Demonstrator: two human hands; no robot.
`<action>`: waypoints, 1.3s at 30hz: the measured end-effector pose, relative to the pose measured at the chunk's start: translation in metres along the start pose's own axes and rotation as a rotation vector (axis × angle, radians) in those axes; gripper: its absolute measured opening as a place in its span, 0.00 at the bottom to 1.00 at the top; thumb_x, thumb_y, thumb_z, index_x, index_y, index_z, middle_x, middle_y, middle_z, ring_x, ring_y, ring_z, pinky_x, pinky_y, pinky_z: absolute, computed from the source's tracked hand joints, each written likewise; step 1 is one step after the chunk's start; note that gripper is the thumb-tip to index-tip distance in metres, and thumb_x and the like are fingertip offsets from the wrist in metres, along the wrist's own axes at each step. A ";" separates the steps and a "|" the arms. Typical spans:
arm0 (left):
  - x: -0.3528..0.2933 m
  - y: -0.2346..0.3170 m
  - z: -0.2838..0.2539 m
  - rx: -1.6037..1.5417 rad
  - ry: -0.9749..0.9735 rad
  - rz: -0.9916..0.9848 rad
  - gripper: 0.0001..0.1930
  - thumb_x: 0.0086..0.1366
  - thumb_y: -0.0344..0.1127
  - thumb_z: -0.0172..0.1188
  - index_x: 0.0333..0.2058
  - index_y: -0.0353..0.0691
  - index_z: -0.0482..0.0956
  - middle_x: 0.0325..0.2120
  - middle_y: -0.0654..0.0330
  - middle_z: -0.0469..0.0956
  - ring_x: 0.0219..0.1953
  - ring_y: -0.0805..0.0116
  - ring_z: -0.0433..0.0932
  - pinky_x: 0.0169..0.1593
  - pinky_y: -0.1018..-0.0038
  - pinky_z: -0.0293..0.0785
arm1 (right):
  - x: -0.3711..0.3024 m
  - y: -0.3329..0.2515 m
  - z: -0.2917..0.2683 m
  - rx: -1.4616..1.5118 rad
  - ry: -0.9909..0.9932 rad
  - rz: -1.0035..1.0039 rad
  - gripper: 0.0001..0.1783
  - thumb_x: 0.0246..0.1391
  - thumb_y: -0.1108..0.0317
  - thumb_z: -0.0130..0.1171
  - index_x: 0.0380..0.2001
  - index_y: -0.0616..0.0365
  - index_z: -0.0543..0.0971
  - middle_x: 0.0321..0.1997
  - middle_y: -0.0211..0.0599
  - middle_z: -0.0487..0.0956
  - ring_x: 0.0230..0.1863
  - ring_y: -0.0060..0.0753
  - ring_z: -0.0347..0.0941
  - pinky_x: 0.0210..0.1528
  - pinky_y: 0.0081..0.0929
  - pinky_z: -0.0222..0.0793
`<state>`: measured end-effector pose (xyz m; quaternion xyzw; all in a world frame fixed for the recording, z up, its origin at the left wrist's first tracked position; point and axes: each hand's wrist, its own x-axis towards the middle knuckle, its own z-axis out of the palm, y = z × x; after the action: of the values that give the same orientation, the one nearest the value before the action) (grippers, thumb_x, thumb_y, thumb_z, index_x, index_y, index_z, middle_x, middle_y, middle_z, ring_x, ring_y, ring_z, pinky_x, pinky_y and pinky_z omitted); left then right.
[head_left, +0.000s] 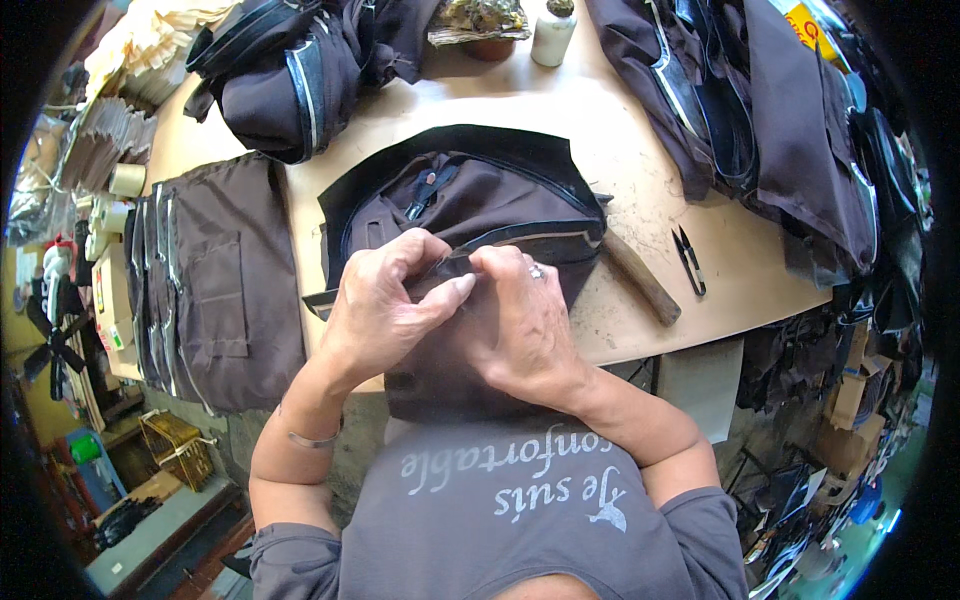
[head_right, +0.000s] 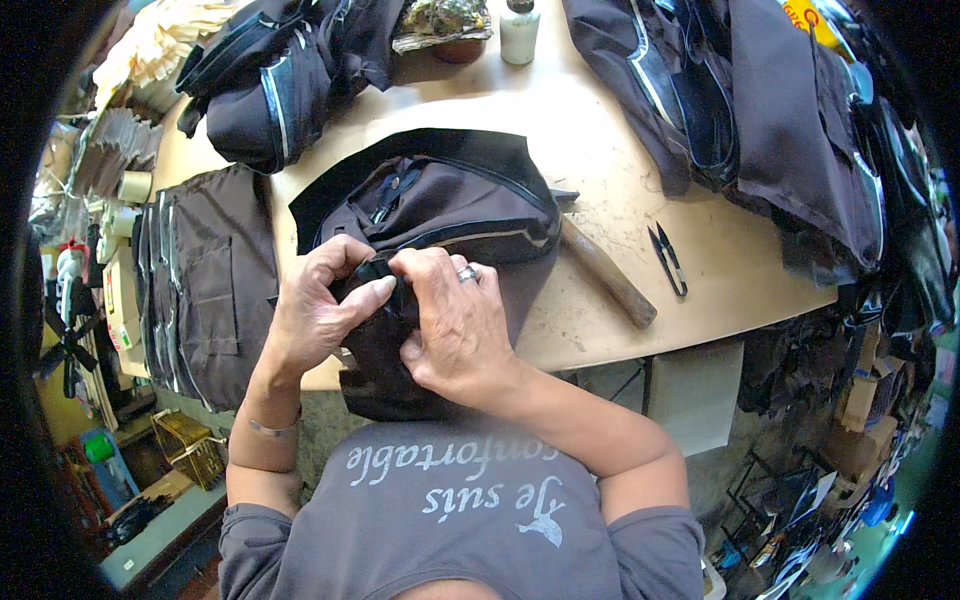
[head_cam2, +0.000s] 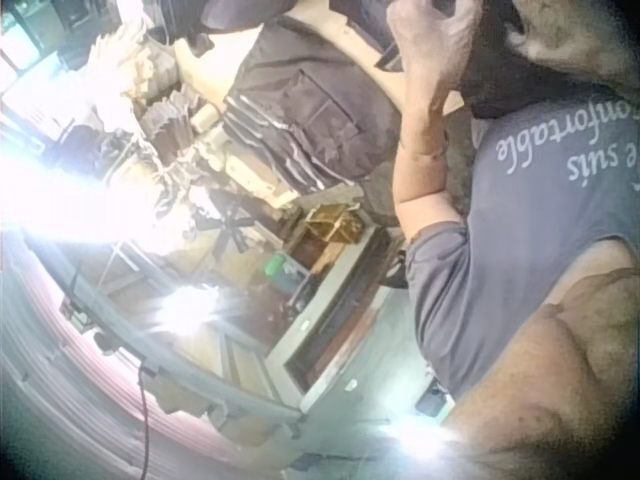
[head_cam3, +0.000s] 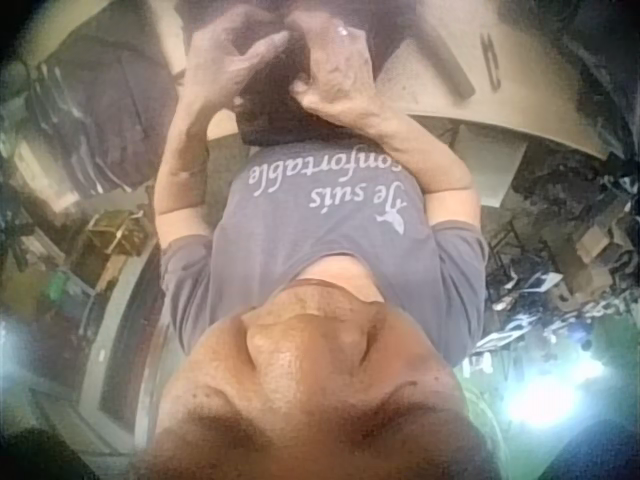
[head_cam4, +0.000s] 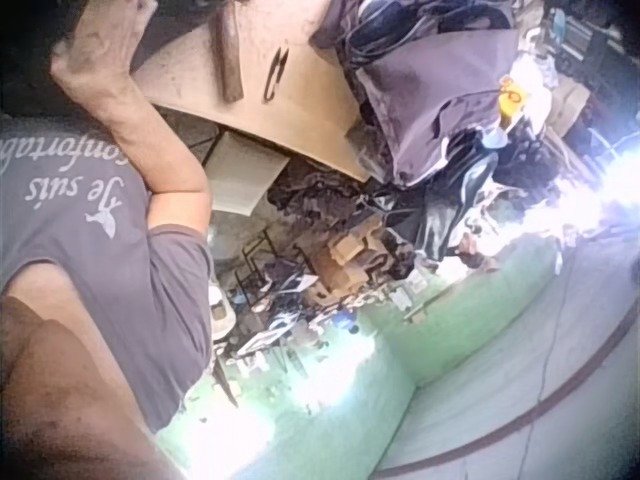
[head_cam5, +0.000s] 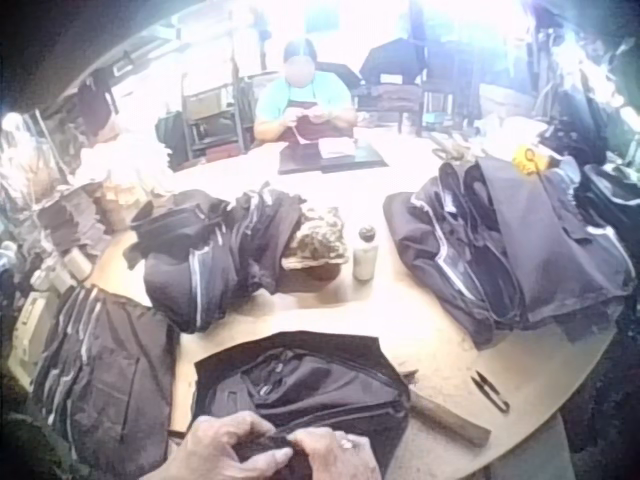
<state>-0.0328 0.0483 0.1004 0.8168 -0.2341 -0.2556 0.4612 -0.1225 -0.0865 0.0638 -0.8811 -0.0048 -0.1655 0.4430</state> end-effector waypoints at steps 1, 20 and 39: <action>0.001 0.001 -0.002 0.024 -0.013 -0.009 0.11 0.51 0.32 0.62 0.30 0.32 0.74 0.20 0.56 0.75 0.24 0.76 0.73 0.30 0.78 0.70 | -0.002 0.002 0.000 0.043 -0.009 0.024 0.31 0.27 0.77 0.56 0.43 0.56 0.65 0.36 0.38 0.70 0.41 0.40 0.67 0.42 0.35 0.57; 0.001 0.020 -0.025 -0.108 -0.382 0.102 0.14 0.48 0.30 0.62 0.34 0.30 0.74 0.27 0.54 0.77 0.31 0.72 0.75 0.39 0.76 0.70 | 0.029 -0.005 -0.053 0.179 -0.244 -0.171 0.17 0.37 0.66 0.61 0.34 0.56 0.72 0.32 0.32 0.75 0.37 0.31 0.72 0.46 0.30 0.57; -0.002 0.016 -0.021 -0.180 -0.398 -0.050 0.12 0.51 0.32 0.64 0.32 0.31 0.76 0.20 0.61 0.75 0.24 0.81 0.70 0.29 0.80 0.68 | 0.033 -0.001 -0.064 0.029 -0.381 -0.092 0.08 0.43 0.71 0.58 0.31 0.56 0.76 0.30 0.35 0.77 0.34 0.34 0.73 0.36 0.29 0.58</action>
<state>-0.0232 0.0551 0.1238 0.7112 -0.2763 -0.4432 0.4706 -0.1102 -0.1408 0.1093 -0.8888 -0.1314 -0.0159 0.4388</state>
